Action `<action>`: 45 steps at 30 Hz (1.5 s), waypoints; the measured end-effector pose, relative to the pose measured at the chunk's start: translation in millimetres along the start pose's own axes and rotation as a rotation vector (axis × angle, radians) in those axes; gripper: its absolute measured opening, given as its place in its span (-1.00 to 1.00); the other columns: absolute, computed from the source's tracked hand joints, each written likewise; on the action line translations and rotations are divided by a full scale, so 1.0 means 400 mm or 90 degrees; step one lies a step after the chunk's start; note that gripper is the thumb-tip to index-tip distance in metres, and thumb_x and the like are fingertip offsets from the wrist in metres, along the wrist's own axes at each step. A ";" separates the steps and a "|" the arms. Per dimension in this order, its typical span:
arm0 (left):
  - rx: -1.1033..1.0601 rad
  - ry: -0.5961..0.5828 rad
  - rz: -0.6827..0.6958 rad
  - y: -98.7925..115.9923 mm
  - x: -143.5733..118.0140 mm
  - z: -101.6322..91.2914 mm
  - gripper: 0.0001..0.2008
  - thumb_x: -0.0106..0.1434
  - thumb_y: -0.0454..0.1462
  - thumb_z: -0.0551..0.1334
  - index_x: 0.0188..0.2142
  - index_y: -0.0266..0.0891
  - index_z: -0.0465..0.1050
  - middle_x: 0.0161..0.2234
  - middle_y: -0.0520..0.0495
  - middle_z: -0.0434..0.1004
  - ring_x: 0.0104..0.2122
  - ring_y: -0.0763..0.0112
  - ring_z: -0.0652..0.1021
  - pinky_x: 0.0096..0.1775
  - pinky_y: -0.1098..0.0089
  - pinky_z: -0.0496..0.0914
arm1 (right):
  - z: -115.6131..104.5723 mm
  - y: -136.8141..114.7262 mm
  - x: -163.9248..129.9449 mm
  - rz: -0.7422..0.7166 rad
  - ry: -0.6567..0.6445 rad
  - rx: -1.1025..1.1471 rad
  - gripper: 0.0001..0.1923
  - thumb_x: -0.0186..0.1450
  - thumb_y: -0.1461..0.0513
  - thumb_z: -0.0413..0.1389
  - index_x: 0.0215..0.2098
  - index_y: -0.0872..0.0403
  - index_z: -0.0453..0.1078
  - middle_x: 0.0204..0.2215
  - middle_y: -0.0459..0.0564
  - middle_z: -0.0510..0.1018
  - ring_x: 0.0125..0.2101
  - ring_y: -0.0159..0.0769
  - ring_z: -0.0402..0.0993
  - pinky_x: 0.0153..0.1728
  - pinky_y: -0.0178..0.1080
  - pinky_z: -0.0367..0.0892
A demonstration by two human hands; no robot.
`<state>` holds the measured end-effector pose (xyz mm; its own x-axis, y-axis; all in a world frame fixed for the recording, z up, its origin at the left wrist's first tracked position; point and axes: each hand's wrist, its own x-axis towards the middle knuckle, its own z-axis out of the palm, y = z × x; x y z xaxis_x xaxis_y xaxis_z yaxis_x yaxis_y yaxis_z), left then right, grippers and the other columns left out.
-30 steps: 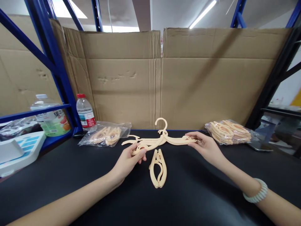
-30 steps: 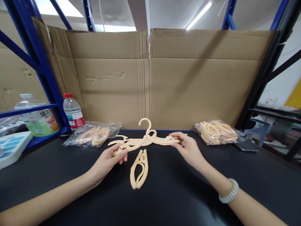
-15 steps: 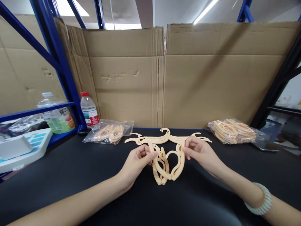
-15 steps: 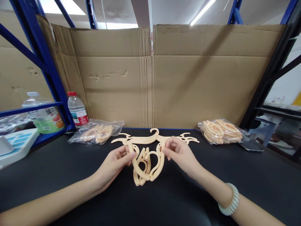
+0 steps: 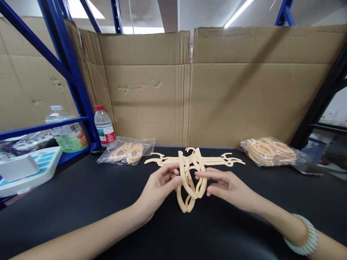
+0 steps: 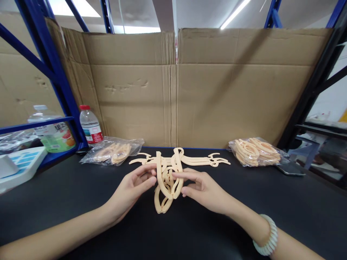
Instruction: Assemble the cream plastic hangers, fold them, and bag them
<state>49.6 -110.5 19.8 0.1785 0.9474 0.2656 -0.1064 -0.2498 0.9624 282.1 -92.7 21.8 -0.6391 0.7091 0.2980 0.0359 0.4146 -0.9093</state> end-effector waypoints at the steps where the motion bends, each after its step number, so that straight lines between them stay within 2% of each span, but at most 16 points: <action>1: 0.003 -0.017 0.007 -0.003 -0.001 -0.001 -0.60 0.12 -0.20 0.36 -0.04 -0.21 0.43 -0.17 -0.10 0.47 -0.21 0.35 0.47 -0.08 0.31 0.38 | 0.000 0.001 0.001 -0.004 0.007 0.005 -0.63 0.30 0.16 0.13 0.08 -0.10 0.39 0.08 0.03 0.37 -0.18 -0.27 0.45 -0.23 -0.22 0.48; 5: 0.015 -0.086 0.036 -0.013 -0.008 -0.003 -0.48 0.14 -0.22 0.34 0.10 -0.13 0.34 -0.03 -0.14 0.39 -0.14 0.31 0.45 -0.05 0.26 0.39 | 0.000 0.003 0.003 -0.011 0.037 0.016 -0.63 0.29 0.16 0.13 0.07 -0.10 0.40 0.08 0.04 0.37 -0.18 -0.26 0.46 -0.24 -0.21 0.49; 11: 0.033 -0.184 0.018 -0.008 -0.022 0.000 -0.43 0.21 -0.20 0.27 0.21 0.00 0.21 0.11 -0.13 0.27 -0.01 0.23 0.43 0.04 0.20 0.34 | 0.002 0.010 0.002 0.021 0.034 0.016 -0.63 0.30 0.21 0.12 0.08 -0.09 0.38 0.11 0.03 0.33 -0.24 -0.31 0.47 -0.26 -0.23 0.47; 17: 0.066 -0.222 0.002 0.001 -0.032 0.007 -0.29 0.25 -0.23 0.23 0.31 0.03 -0.08 0.17 -0.14 0.23 0.05 0.23 0.37 0.06 0.19 0.29 | 0.011 0.007 -0.001 0.038 0.004 0.004 -0.54 0.29 0.26 0.11 0.15 -0.12 0.30 0.20 0.04 0.20 -0.19 -0.31 0.46 -0.25 -0.24 0.48; 20: 0.091 -0.228 0.018 -0.002 -0.035 0.005 -0.33 0.26 -0.23 0.23 0.29 0.00 -0.01 0.20 -0.16 0.18 0.02 0.24 0.38 0.05 0.19 0.29 | 0.008 0.007 -0.007 0.026 -0.013 -0.017 -0.50 0.29 0.27 0.11 0.19 -0.13 0.25 0.24 0.03 0.13 -0.06 -0.25 0.41 -0.17 -0.23 0.46; 23: 0.075 -0.225 -0.004 -0.005 -0.032 0.000 -0.39 0.25 -0.20 0.24 0.25 -0.05 0.10 0.12 -0.17 0.26 -0.08 0.28 0.42 -0.01 0.20 0.31 | 0.006 0.007 -0.015 -0.003 -0.034 -0.055 -0.42 0.29 0.30 0.11 0.24 -0.16 0.15 0.27 -0.01 0.06 0.11 -0.17 0.24 -0.07 -0.20 0.42; 27: -0.001 -0.208 -0.046 -0.009 -0.021 -0.007 -0.35 0.23 -0.15 0.28 0.25 -0.11 0.11 -0.11 -0.11 0.43 -0.11 0.28 0.44 0.01 0.20 0.29 | 0.008 0.002 -0.019 -0.033 -0.034 -0.114 -0.31 0.28 0.30 0.13 0.28 -0.23 0.00 0.31 -0.03 -0.04 0.14 -0.18 0.19 -0.07 -0.19 0.41; 30: -0.035 -0.195 -0.069 -0.011 -0.014 -0.009 -0.33 0.21 -0.15 0.30 0.25 -0.15 0.12 -0.17 -0.10 0.47 -0.09 0.27 0.45 0.03 0.21 0.27 | 0.008 -0.003 -0.018 -0.038 -0.028 -0.134 -0.32 0.27 0.30 0.14 0.27 -0.21 0.00 0.30 -0.02 -0.04 0.16 -0.17 0.15 -0.02 -0.17 0.38; 35: -0.053 -0.174 -0.088 -0.013 -0.011 -0.010 -0.39 0.17 -0.14 0.33 0.19 -0.13 0.25 -0.24 -0.06 0.48 -0.12 0.31 0.46 0.02 0.26 0.29 | 0.008 -0.005 -0.015 -0.047 -0.029 -0.133 -0.44 0.28 0.29 0.13 0.19 -0.13 0.11 0.25 0.02 0.04 0.13 -0.19 0.20 0.00 -0.16 0.36; 41: -0.010 -0.182 -0.076 -0.009 -0.012 -0.013 -0.44 0.16 -0.11 0.33 0.15 -0.07 0.32 -0.24 0.00 0.40 -0.22 0.38 0.45 -0.09 0.33 0.34 | 0.009 -0.005 -0.015 -0.036 -0.087 -0.128 -0.53 0.30 0.24 0.13 0.15 -0.09 0.19 0.13 0.02 0.24 -0.03 -0.27 0.34 -0.08 -0.20 0.37; 45: -0.013 -0.230 -0.071 -0.003 -0.018 -0.011 -0.44 0.19 -0.11 0.29 0.17 -0.07 0.28 -0.18 -0.04 0.40 -0.19 0.32 0.45 -0.14 0.30 0.35 | 0.003 -0.011 -0.017 -0.041 -0.073 -0.184 -0.57 0.31 0.19 0.12 0.15 -0.09 0.26 -0.01 0.00 0.39 -0.16 -0.32 0.35 -0.17 -0.25 0.34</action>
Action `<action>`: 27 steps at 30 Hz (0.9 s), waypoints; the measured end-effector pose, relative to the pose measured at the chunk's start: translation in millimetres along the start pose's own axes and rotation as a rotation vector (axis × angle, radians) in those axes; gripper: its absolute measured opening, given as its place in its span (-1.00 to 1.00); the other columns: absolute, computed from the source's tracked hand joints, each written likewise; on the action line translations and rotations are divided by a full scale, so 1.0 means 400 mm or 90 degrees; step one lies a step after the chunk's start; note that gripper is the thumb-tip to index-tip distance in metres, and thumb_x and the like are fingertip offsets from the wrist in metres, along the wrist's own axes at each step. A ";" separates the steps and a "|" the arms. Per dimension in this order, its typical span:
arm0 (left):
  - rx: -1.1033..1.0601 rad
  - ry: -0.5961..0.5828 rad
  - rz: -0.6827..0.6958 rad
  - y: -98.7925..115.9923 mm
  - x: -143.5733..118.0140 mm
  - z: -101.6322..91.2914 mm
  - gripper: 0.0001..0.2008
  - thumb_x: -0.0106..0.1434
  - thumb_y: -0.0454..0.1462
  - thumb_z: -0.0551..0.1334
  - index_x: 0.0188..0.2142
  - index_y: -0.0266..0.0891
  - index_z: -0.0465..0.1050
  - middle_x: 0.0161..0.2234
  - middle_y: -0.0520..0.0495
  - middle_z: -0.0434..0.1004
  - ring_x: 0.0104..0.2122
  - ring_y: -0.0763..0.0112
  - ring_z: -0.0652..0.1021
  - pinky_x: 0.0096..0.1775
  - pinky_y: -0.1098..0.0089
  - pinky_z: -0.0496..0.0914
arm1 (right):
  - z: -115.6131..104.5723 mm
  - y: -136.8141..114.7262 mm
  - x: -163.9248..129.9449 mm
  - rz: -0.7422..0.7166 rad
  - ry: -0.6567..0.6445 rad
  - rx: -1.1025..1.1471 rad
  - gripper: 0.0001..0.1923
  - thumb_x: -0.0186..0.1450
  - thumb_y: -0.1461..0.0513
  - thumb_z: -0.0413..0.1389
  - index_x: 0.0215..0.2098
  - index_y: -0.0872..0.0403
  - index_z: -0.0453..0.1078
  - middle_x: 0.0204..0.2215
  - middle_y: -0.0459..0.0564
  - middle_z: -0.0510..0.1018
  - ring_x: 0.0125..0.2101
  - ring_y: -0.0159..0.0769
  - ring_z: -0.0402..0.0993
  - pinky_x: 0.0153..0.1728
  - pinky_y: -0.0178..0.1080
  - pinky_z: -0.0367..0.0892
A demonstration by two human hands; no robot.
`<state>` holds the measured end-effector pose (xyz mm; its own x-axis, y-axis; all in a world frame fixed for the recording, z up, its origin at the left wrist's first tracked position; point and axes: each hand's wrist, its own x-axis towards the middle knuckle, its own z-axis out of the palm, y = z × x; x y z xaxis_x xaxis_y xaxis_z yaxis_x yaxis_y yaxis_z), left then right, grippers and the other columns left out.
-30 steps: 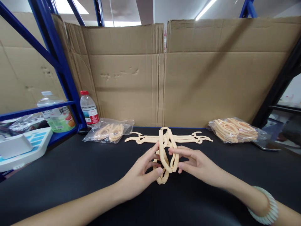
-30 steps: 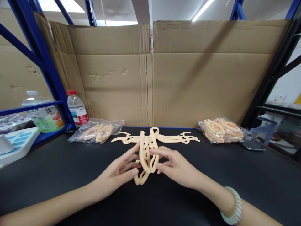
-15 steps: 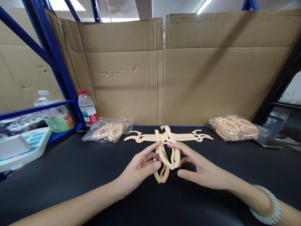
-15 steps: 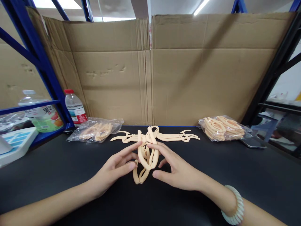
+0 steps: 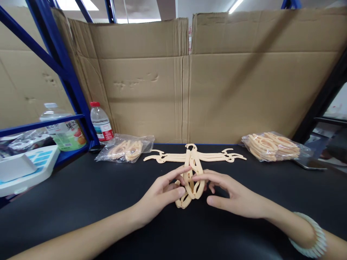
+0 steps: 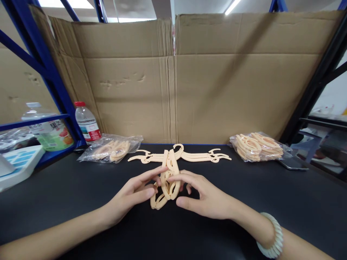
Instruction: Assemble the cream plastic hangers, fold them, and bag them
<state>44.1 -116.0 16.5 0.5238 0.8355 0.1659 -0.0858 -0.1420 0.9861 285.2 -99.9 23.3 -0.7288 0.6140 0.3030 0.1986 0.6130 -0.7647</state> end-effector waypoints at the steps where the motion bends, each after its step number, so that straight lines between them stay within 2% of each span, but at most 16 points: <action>1: 0.006 -0.018 0.004 0.001 -0.001 0.001 -0.43 0.20 -0.11 0.28 0.19 -0.07 0.25 -0.14 -0.06 0.40 -0.16 0.28 0.45 -0.14 0.28 0.36 | -0.001 0.001 0.000 0.007 0.002 0.007 -0.56 0.31 0.18 0.12 0.15 -0.08 0.28 -0.06 0.00 0.41 -0.21 -0.33 0.36 -0.20 -0.25 0.34; 4: 0.109 -0.026 0.066 0.006 -0.005 -0.002 -0.47 0.24 -0.18 0.22 0.20 -0.05 0.20 0.08 -0.15 0.29 -0.07 0.21 0.43 -0.14 0.24 0.38 | -0.003 0.008 0.001 0.046 0.009 0.111 -0.54 0.29 0.13 0.13 0.15 -0.03 0.29 -0.06 0.03 0.40 -0.24 -0.33 0.37 -0.21 -0.24 0.35; 7: 0.341 -0.008 0.183 0.020 -0.008 -0.016 -0.55 0.22 -0.31 0.20 0.11 -0.09 0.26 0.18 -0.17 0.17 0.01 0.19 0.37 -0.06 0.21 0.38 | -0.009 0.022 0.007 0.107 0.062 0.188 -0.48 0.28 0.06 0.13 0.17 0.01 0.27 -0.06 0.06 0.39 -0.25 -0.31 0.39 -0.25 -0.24 0.36; 8: 0.429 -0.033 0.215 0.026 -0.008 -0.023 -0.55 0.19 -0.36 0.20 0.08 -0.11 0.27 0.17 -0.17 0.20 0.04 0.18 0.36 -0.01 0.18 0.35 | -0.013 0.027 0.008 0.126 0.084 0.181 -0.47 0.27 0.04 0.13 0.17 0.02 0.27 -0.10 0.05 0.41 -0.29 -0.33 0.38 -0.29 -0.25 0.36; 10: 0.591 -0.129 0.246 0.039 -0.008 -0.034 -0.49 0.11 -0.40 0.22 0.08 -0.16 0.27 0.13 -0.17 0.27 0.12 0.13 0.29 0.13 0.11 0.23 | -0.021 0.037 0.008 0.156 0.104 0.125 -0.47 0.28 0.00 0.09 0.14 0.05 0.30 -0.20 0.02 0.42 -0.38 -0.36 0.33 -0.36 -0.26 0.33; 13: 0.735 -0.221 0.230 0.048 -0.006 -0.040 -0.46 0.09 -0.37 0.25 0.10 -0.18 0.28 0.12 -0.17 0.30 0.14 0.10 0.28 0.18 0.10 0.17 | -0.030 0.048 0.002 0.165 0.087 -0.022 -0.51 0.30 -0.01 0.06 0.10 0.06 0.35 -0.33 -0.04 0.41 -0.42 -0.36 0.28 -0.37 -0.27 0.28; 16: 0.773 -0.226 0.205 0.045 -0.002 -0.037 -0.58 0.20 -0.30 0.20 0.08 -0.17 0.32 0.06 -0.16 0.36 0.09 0.14 0.34 0.13 0.16 0.26 | -0.031 0.045 -0.004 0.152 0.052 -0.158 -0.52 0.34 0.00 0.02 0.15 0.03 0.30 -0.37 -0.06 0.39 -0.40 -0.32 0.29 -0.32 -0.25 0.28; 21: 0.788 -0.179 0.195 0.035 0.003 -0.042 -0.65 0.27 -0.29 0.15 0.05 -0.15 0.35 0.02 -0.15 0.39 0.05 0.14 0.36 0.04 0.18 0.35 | -0.021 0.031 -0.008 0.114 -0.046 -0.302 -0.42 0.36 -0.02 0.00 0.26 0.04 0.14 -0.18 0.06 0.41 -0.14 -0.15 0.31 -0.07 -0.10 0.25; 27: 0.790 -0.151 0.188 0.027 0.007 -0.055 -0.63 0.26 -0.31 0.14 0.07 -0.12 0.33 0.03 -0.13 0.38 0.06 0.16 0.36 0.03 0.21 0.36 | -0.013 0.047 -0.004 0.080 -0.050 -0.373 -0.54 0.42 0.04 -0.11 0.24 -0.03 0.17 -0.18 0.06 0.38 -0.17 -0.16 0.31 -0.08 -0.06 0.27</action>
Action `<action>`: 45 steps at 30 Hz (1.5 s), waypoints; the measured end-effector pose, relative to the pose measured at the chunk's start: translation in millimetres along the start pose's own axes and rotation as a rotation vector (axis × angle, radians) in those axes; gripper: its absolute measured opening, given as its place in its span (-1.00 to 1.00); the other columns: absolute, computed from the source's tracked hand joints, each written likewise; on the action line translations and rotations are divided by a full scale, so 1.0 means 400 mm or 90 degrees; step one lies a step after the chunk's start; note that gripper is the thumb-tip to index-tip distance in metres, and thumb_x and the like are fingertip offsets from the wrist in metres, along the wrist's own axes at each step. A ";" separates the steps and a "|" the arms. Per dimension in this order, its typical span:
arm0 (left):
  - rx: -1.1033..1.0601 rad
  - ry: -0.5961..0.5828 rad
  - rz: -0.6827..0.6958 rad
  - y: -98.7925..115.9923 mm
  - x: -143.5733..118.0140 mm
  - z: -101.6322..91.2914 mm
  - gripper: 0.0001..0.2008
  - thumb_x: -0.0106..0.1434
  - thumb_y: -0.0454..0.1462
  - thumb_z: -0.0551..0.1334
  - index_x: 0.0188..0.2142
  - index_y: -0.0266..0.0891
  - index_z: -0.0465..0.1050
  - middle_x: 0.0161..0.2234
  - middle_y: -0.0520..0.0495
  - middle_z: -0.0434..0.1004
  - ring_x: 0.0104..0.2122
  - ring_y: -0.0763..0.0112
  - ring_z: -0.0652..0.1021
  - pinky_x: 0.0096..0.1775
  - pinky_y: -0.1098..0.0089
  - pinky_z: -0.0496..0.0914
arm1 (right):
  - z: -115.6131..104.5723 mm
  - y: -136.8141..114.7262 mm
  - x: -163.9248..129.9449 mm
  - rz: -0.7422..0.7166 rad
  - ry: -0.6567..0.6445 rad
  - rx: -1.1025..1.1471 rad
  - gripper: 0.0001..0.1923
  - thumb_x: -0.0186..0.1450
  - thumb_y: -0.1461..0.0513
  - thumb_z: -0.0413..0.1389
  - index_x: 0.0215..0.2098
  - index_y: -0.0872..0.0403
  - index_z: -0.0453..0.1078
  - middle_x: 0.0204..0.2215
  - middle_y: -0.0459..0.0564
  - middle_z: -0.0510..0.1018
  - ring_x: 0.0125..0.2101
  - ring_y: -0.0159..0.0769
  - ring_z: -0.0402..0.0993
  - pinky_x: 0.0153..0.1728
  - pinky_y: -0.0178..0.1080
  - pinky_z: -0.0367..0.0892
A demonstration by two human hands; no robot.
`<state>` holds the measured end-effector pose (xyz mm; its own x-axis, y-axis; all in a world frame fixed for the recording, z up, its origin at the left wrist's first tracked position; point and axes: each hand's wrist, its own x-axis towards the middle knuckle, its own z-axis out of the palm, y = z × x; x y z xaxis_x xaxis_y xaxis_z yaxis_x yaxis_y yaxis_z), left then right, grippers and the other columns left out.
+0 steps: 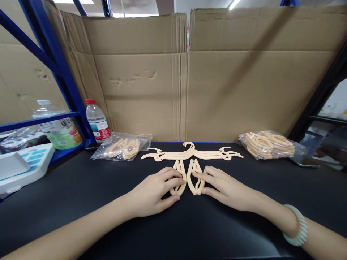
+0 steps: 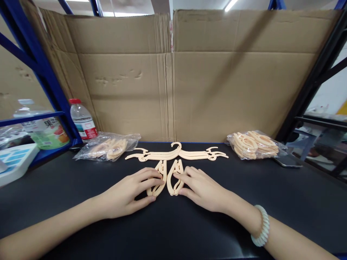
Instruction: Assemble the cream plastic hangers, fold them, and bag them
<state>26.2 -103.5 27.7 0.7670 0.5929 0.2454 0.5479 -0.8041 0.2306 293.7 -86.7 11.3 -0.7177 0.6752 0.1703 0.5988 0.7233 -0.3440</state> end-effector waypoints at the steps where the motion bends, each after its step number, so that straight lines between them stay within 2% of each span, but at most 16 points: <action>1: -0.002 0.003 -0.002 0.000 0.000 0.001 -0.62 0.26 -0.31 0.14 0.08 -0.12 0.33 0.03 -0.13 0.38 0.06 0.16 0.36 0.03 0.21 0.36 | 0.000 0.003 0.001 -0.009 0.007 -0.001 -0.56 0.43 0.06 -0.11 0.23 -0.05 0.18 -0.19 0.05 0.38 -0.17 -0.17 0.31 -0.09 -0.07 0.27; 11: -0.014 0.011 -0.025 -0.004 0.001 0.010 -0.62 0.26 -0.33 0.14 0.08 -0.12 0.31 0.06 -0.13 0.34 0.08 0.19 0.33 0.05 0.23 0.34 | -0.005 0.008 -0.004 -0.033 0.025 -0.003 -0.66 0.42 0.13 -0.06 0.12 -0.01 0.31 -0.15 0.06 0.36 -0.11 -0.16 0.28 -0.03 -0.05 0.25; 16: -0.022 0.009 -0.030 -0.012 0.001 0.016 -0.63 0.28 -0.32 0.13 0.09 -0.13 0.30 0.09 -0.14 0.31 0.12 0.18 0.30 0.08 0.21 0.32 | -0.006 0.009 -0.004 -0.041 0.023 0.004 -0.64 0.41 0.16 -0.04 0.16 -0.08 0.28 -0.14 0.05 0.37 -0.10 -0.16 0.28 -0.02 -0.04 0.25; 25: -0.060 0.068 -0.006 -0.018 0.001 0.028 -0.63 0.28 -0.31 0.14 0.09 -0.12 0.33 0.06 -0.16 0.36 0.10 0.15 0.32 0.10 0.14 0.29 | -0.014 0.009 -0.003 -0.055 0.007 0.016 -0.62 0.41 0.16 -0.04 0.18 -0.12 0.26 -0.12 0.04 0.37 -0.10 -0.17 0.27 0.00 -0.04 0.23; 41: -0.104 0.058 -0.013 -0.023 -0.002 0.026 -0.61 0.23 -0.35 0.16 0.06 -0.13 0.35 0.05 -0.16 0.35 0.06 0.18 0.35 0.05 0.18 0.34 | -0.018 0.017 -0.006 -0.060 -0.019 0.039 -0.61 0.40 0.19 -0.03 0.18 -0.18 0.26 -0.13 0.01 0.34 -0.10 -0.20 0.26 0.01 -0.06 0.22; 45: -0.115 0.067 -0.003 -0.028 0.002 0.016 -0.62 0.24 -0.27 0.20 0.06 -0.12 0.34 0.04 -0.14 0.37 0.07 0.18 0.35 0.10 0.16 0.28 | -0.022 0.013 -0.007 -0.062 -0.030 0.041 -0.61 0.41 0.19 -0.05 0.19 -0.19 0.25 -0.09 0.01 0.34 -0.07 -0.19 0.27 0.04 -0.05 0.21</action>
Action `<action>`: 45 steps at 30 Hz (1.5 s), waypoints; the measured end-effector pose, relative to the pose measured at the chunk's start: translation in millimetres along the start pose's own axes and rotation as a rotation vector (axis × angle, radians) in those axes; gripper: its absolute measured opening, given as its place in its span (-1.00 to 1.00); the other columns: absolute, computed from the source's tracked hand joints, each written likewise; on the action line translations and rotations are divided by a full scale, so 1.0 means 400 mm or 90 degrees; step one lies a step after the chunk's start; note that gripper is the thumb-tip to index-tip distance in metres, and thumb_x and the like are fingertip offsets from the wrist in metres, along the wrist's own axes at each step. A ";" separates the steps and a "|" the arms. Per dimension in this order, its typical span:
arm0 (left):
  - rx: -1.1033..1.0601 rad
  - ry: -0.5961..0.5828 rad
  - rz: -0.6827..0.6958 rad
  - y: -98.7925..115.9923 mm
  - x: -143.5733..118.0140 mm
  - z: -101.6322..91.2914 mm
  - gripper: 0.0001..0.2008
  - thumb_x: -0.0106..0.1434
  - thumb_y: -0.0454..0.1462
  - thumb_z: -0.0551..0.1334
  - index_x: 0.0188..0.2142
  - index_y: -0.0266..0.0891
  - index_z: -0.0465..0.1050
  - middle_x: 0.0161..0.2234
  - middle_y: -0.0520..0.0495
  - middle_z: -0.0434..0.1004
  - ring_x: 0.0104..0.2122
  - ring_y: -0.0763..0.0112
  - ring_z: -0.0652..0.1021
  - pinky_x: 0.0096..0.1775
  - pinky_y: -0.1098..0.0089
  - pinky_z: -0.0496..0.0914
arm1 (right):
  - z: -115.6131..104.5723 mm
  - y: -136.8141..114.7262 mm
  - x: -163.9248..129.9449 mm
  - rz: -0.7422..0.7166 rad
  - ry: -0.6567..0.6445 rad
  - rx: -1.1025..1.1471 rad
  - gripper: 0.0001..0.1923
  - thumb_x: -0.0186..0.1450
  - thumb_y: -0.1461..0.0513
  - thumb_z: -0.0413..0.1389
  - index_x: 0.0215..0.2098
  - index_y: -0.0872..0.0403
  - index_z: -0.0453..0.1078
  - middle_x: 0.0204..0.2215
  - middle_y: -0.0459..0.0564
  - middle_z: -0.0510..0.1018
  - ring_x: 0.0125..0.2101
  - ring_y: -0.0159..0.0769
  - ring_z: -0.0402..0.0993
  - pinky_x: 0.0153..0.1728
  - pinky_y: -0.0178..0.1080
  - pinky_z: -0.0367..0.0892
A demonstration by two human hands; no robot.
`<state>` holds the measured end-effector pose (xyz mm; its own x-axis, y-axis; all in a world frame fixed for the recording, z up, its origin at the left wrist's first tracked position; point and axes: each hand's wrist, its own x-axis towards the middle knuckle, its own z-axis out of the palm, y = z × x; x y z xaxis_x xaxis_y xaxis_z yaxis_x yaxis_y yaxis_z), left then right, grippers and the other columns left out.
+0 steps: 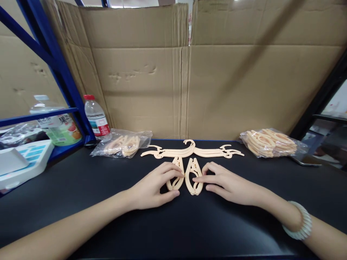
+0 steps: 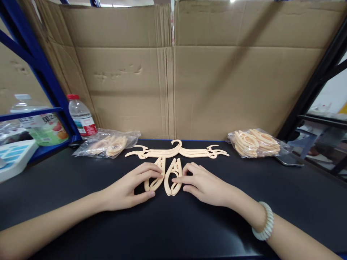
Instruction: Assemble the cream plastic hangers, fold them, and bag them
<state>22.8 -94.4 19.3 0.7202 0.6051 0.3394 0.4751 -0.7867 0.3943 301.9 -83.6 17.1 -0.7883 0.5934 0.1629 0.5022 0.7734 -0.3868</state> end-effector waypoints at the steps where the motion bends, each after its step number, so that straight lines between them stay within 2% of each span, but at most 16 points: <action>1: 0.005 0.009 0.003 -0.004 0.002 -0.006 -0.63 0.26 -0.24 0.19 0.07 -0.13 0.33 0.04 -0.15 0.37 0.08 0.18 0.34 0.11 0.15 0.26 | -0.003 0.000 0.000 0.000 -0.001 0.007 -0.60 0.41 0.19 -0.06 0.20 -0.18 0.22 -0.07 0.02 0.34 -0.06 -0.20 0.27 0.04 -0.06 0.21; 5: 0.053 0.079 -0.040 -0.048 0.006 -0.039 -0.72 0.33 -0.22 0.10 0.01 -0.17 0.35 -0.02 -0.13 0.43 0.03 0.21 0.38 0.09 0.16 0.25 | -0.025 0.028 -0.005 0.016 0.060 0.020 -0.56 0.42 0.15 -0.07 0.26 -0.09 0.12 0.04 0.05 0.31 0.04 -0.20 0.24 0.11 -0.07 0.18; 9: 0.090 0.150 -0.112 -0.116 0.002 -0.054 -0.75 0.35 -0.22 0.05 -0.06 -0.20 0.39 -0.09 -0.13 0.47 -0.03 0.21 0.43 0.02 0.17 0.30 | -0.062 0.109 -0.021 0.063 0.140 -0.060 -0.64 0.41 0.13 -0.10 0.12 -0.01 0.29 -0.02 0.09 0.37 0.03 -0.14 0.28 0.10 -0.01 0.19; 11: 0.105 0.151 -0.126 -0.140 0.000 -0.051 -0.75 0.35 -0.25 0.02 -0.07 -0.22 0.39 -0.09 -0.14 0.48 -0.04 0.21 0.44 0.02 0.16 0.31 | -0.079 0.156 -0.032 0.085 0.153 -0.105 -0.66 0.39 0.14 -0.09 0.05 0.02 0.36 -0.08 0.11 0.41 0.01 -0.10 0.31 0.08 0.02 0.21; 14: 0.130 0.123 -0.124 -0.154 -0.001 -0.043 -0.73 0.34 -0.31 0.00 -0.03 -0.22 0.36 -0.05 -0.15 0.47 -0.01 0.22 0.44 0.06 0.14 0.29 | -0.091 0.211 -0.044 0.120 0.171 -0.142 -0.66 0.35 0.13 -0.06 -0.02 0.07 0.41 -0.05 0.15 0.43 0.02 -0.04 0.32 0.08 0.04 0.23; 20: 0.154 0.102 -0.099 -0.145 -0.004 -0.029 -0.70 0.31 -0.36 -0.02 -0.03 -0.22 0.36 -0.04 -0.14 0.47 0.01 0.22 0.42 0.08 0.12 0.27 | -0.079 0.258 -0.050 0.137 0.182 -0.164 -0.60 0.31 0.14 -0.04 0.02 0.16 0.37 0.03 0.22 0.42 0.09 0.01 0.30 0.11 0.09 0.21; 28: 0.165 0.122 -0.093 -0.120 -0.002 -0.027 -0.77 0.28 -0.37 0.00 -0.20 -0.22 0.41 -0.20 -0.11 0.47 -0.15 0.23 0.44 -0.05 0.17 0.32 | -0.042 0.280 -0.035 0.098 0.273 -0.184 -0.65 0.30 0.20 -0.03 0.01 0.10 0.37 -0.03 0.17 0.46 0.00 -0.03 0.37 0.04 0.06 0.31; 32: 0.139 0.137 -0.096 -0.096 -0.002 -0.025 -0.81 0.28 -0.38 0.02 -0.23 -0.23 0.40 -0.25 -0.09 0.46 -0.18 0.26 0.44 -0.10 0.22 0.33 | -0.025 0.290 -0.026 0.082 0.291 -0.201 -0.68 0.30 0.24 -0.03 0.00 0.08 0.38 -0.08 0.16 0.47 -0.04 -0.04 0.37 0.01 0.08 0.32; 40: 0.090 0.154 -0.084 -0.064 0.001 -0.019 -0.80 0.29 -0.38 0.01 -0.24 -0.23 0.40 -0.27 -0.08 0.46 -0.22 0.30 0.45 -0.13 0.27 0.33 | -0.021 0.288 -0.017 0.054 0.289 -0.237 -0.79 0.32 0.27 0.00 -0.15 0.06 0.44 -0.20 0.13 0.47 -0.12 -0.08 0.38 -0.09 0.00 0.36; 45: 0.031 0.177 -0.116 -0.045 0.003 -0.014 -0.81 0.28 -0.36 0.03 -0.27 -0.23 0.41 -0.29 -0.07 0.47 -0.25 0.31 0.46 -0.17 0.29 0.34 | -0.023 0.272 -0.010 0.044 0.309 -0.217 -0.86 0.32 0.23 0.02 -0.33 0.06 0.40 -0.31 0.09 0.47 -0.24 -0.12 0.40 -0.19 -0.06 0.37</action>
<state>12.1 -78.8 17.4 0.4594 0.7413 0.4894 0.6119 -0.6635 0.4305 362.9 0.4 -17.3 -0.5379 0.6167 0.5748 0.6953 0.7101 -0.1111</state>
